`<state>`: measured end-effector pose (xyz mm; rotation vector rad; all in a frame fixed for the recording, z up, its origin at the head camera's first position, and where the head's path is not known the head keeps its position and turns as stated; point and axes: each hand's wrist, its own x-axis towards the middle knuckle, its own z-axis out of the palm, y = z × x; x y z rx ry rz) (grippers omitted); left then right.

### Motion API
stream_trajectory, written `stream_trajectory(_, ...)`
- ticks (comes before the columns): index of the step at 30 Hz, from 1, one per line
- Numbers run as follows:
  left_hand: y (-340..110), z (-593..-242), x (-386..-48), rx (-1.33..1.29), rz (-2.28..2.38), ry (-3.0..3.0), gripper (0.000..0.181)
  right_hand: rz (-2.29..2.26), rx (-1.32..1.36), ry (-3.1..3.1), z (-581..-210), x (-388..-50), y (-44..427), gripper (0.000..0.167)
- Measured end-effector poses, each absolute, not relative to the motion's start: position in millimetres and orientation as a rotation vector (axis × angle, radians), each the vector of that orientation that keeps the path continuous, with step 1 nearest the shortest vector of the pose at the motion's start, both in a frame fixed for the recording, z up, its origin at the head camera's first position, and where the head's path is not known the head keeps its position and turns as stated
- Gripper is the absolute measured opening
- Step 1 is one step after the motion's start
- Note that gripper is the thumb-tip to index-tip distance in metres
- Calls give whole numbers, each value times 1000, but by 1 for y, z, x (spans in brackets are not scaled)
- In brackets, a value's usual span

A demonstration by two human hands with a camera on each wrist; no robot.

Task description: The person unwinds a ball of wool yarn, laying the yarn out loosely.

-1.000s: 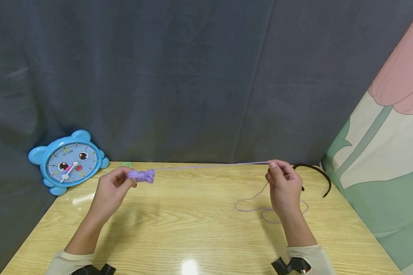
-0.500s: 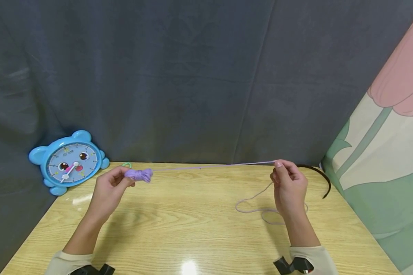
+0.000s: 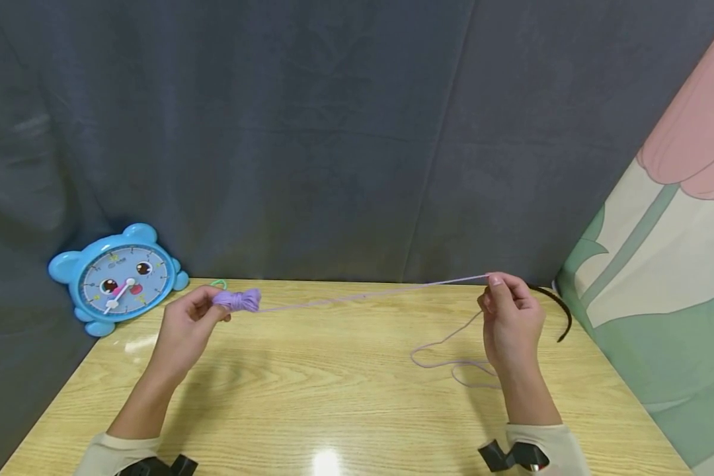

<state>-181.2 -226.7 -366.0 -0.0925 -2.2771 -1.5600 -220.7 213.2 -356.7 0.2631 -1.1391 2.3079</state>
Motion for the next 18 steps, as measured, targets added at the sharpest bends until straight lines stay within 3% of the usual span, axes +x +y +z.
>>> stream_trajectory(18, -230, -365, -181, -148, -1632, -2172, 15, 2278, 156, -1003, -350, -223, 235, 9)
